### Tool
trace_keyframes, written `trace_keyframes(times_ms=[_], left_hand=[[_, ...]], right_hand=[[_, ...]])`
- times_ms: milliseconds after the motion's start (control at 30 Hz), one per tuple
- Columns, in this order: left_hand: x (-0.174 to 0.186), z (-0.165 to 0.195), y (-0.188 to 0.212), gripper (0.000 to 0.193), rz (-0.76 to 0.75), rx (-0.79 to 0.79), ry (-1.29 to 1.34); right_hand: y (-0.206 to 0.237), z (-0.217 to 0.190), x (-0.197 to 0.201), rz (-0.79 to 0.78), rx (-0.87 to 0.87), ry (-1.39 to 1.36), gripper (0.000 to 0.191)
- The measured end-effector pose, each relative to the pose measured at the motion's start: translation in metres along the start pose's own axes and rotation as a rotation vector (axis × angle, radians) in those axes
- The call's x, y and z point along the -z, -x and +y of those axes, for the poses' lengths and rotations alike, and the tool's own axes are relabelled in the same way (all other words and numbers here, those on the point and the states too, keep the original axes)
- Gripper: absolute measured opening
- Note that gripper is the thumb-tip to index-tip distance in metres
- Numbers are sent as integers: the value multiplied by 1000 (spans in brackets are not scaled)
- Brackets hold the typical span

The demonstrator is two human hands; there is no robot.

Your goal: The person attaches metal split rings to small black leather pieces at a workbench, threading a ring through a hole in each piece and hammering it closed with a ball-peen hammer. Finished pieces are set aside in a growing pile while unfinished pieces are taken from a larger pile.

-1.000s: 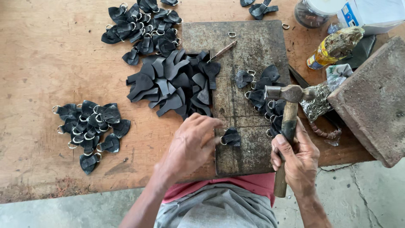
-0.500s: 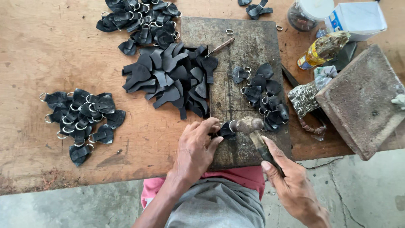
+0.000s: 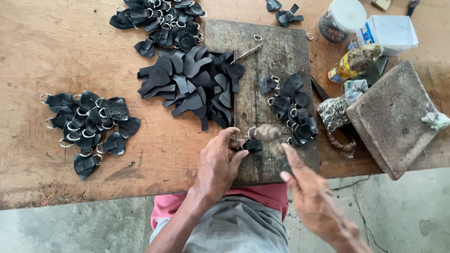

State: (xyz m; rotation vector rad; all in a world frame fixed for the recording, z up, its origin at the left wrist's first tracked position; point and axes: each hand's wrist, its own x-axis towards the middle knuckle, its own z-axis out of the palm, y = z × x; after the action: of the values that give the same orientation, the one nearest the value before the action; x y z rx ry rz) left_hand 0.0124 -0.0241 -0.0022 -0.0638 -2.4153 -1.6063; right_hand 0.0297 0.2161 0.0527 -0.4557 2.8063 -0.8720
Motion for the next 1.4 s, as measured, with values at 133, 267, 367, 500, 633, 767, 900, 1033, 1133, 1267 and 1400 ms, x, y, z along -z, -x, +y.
trace_keyframes(times_ms=[133,267,367,500,633,767,900,1033,1133,1267,1400], left_hand=[[-6,1,-3,53,41,12,9],[-12,0,1,54,84,-1,-6],[-14,-1,3,54,78,19,-4],[-14,0,-1,53,103,13,28],[-13,-1,-3,53,91,-12,31],[-14,-2,3,52,92,-12,39],[-16,-3,5,53,73,33,74],[-12,-1,2,51,48,84,127],[-2,4,0,49,41,-11,60],[40,6,9,42,117,-75,-76],[92,-7,13,42,237,18,-343]], right_hand=[[22,10,29,270,-15,114,61],[54,-8,44,616,-50,-398,33],[48,-6,15,509,-92,-65,37],[22,10,-16,-39,-167,-33,68],[24,2,23,289,244,76,60],[38,-31,50,642,-4,-375,62],[18,-36,13,395,-42,13,65],[5,-22,-1,1,-35,49,67],[3,-16,5,129,-44,48,59],[-5,-12,-4,273,-91,-44,56],[-19,-3,-31,215,-105,-354,58]])
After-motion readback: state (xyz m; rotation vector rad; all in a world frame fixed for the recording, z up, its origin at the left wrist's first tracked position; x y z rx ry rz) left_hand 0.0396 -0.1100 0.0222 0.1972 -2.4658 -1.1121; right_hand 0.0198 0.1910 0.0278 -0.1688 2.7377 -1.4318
